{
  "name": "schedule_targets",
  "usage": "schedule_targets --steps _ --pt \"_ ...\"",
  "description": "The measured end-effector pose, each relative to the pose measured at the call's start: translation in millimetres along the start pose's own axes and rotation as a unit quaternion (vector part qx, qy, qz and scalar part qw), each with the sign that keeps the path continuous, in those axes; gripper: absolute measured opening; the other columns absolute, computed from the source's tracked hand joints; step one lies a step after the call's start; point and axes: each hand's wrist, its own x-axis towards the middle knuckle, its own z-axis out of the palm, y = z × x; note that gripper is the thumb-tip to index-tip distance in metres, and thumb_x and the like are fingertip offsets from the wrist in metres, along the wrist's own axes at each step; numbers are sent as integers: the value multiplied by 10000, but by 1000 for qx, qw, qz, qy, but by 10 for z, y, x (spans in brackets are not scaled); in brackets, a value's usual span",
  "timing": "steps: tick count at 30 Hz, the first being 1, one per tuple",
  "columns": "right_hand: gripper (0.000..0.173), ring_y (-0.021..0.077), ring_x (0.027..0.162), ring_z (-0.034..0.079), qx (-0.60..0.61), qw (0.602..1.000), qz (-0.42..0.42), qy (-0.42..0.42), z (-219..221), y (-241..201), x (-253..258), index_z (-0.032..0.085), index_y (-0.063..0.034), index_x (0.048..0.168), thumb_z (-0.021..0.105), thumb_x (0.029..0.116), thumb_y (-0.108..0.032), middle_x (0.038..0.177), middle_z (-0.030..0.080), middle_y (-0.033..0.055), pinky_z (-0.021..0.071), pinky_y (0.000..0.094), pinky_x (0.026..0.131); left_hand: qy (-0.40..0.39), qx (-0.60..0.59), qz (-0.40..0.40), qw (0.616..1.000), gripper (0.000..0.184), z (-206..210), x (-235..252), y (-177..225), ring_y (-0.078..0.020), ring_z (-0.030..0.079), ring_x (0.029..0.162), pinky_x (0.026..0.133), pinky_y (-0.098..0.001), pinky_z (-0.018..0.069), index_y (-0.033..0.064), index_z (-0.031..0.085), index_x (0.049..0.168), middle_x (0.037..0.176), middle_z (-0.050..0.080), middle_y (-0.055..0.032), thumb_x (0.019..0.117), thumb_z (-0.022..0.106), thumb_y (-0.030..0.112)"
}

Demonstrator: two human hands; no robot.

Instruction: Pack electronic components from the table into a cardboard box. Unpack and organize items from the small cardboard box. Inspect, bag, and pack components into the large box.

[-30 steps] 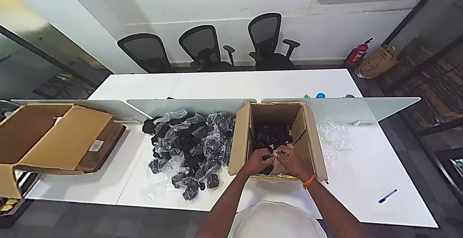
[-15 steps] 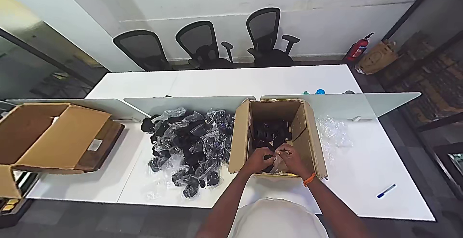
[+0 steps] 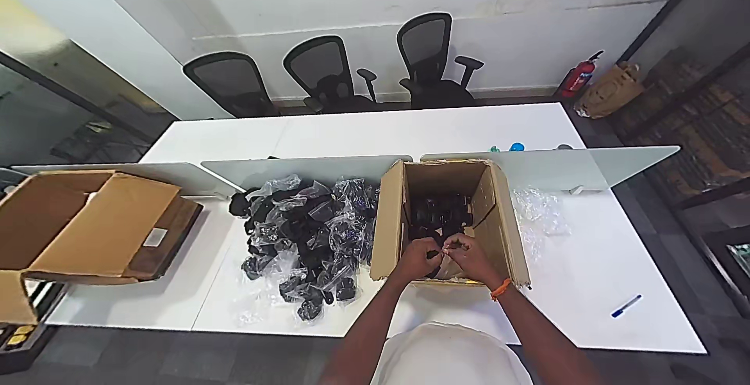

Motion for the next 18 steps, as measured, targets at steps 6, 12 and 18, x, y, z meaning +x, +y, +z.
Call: schedule_targets --steps 6,12,18 --pt "182 131 951 690 6 998 34 48 -6 -101 -16 704 -47 1091 726 911 -58 1044 716 52 594 305 881 -7 -20 -15 1000 295 -20 2 46 -125 678 946 905 -342 561 63 766 952 983 721 -63 968 649 334" --pt "258 135 963 686 17 999 24 41 -7 -100 -12 684 -25 1159 723 906 -59 1079 709 68 590 303 886 -6 -20 -17 1000 270 -17 -5 45 -115 674 934 888 -340 563 70 760 937 984 717 -49 964 641 310" --pt "293 121 977 689 -14 999 36 12 4 -34 11 688 -49 1162 764 883 -92 1100 713 54 591 304 893 2 0 -22 1000 270 -22 -12 59 -130 676 929 881 -358 565 69 754 937 980 715 -49 968 621 302"
